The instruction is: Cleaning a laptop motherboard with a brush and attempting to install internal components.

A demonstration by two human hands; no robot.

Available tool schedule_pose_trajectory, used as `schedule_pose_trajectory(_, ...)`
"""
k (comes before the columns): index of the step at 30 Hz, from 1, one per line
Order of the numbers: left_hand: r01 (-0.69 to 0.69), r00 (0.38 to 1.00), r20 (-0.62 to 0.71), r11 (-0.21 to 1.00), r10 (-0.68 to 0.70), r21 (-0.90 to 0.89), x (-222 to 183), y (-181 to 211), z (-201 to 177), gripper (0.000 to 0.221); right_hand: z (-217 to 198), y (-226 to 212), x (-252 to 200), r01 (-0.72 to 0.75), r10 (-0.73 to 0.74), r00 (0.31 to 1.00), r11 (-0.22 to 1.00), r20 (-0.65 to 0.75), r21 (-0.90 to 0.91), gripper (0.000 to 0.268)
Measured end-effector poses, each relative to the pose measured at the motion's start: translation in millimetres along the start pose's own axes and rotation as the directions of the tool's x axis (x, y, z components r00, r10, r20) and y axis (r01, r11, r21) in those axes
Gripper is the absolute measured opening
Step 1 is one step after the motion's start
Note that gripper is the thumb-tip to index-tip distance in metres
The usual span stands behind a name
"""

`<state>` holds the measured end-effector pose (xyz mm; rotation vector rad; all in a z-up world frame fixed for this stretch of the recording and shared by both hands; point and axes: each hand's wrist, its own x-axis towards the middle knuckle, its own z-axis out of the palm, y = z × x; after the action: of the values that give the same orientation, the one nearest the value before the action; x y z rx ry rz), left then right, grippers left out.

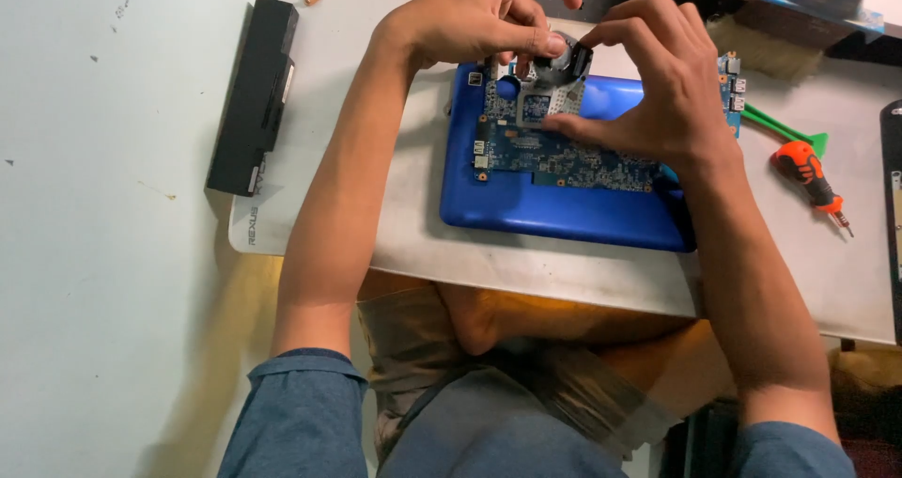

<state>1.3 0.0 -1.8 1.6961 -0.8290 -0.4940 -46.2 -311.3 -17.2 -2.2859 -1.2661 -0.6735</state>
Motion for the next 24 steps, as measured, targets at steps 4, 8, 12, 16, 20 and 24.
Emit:
schedule_pose_trajectory(4, -0.069, 0.998, -0.015, 0.992, 0.068, -0.11, -3, -2, 1, 0.058, -1, -11, 4, -0.07, 0.057, 0.992, 0.99, -0.111, -0.122, 0.078)
schedule_pose_trajectory(8, -0.098, 0.995, -0.017, 0.991, 0.097, -0.093, -2, -2, -2, 0.037, 2, -1, 0, -0.032, 0.024, 0.997, 0.995, -0.072, -0.099, 0.08)
schedule_pose_trajectory(12, -0.051, 0.998, 0.017, 0.988, 0.054, -0.143, -9, 5, -9, 0.029, -9, -8, 5, -0.026, 0.026, 1.0, 0.996, 0.007, 0.088, 0.058)
schedule_pose_trajectory(16, 0.01, 0.994, 0.11, 0.998, -0.004, -0.054, -13, 17, -8, 0.027, -17, -14, 13, 0.018, -0.038, 0.992, 0.988, 0.124, 0.156, 0.085)
schedule_pose_trajectory(20, 0.049, 0.993, 0.111, 0.997, -0.042, -0.055, -12, 14, -8, 0.028, -13, -12, 13, 0.002, -0.028, 0.986, 0.988, 0.166, 0.153, 0.096)
schedule_pose_trajectory(24, 0.038, 0.994, 0.1, 0.998, -0.032, -0.058, -13, 12, -8, 0.04, -7, -7, 8, 0.038, -0.049, 0.989, 0.996, 0.139, 0.081, 0.085)
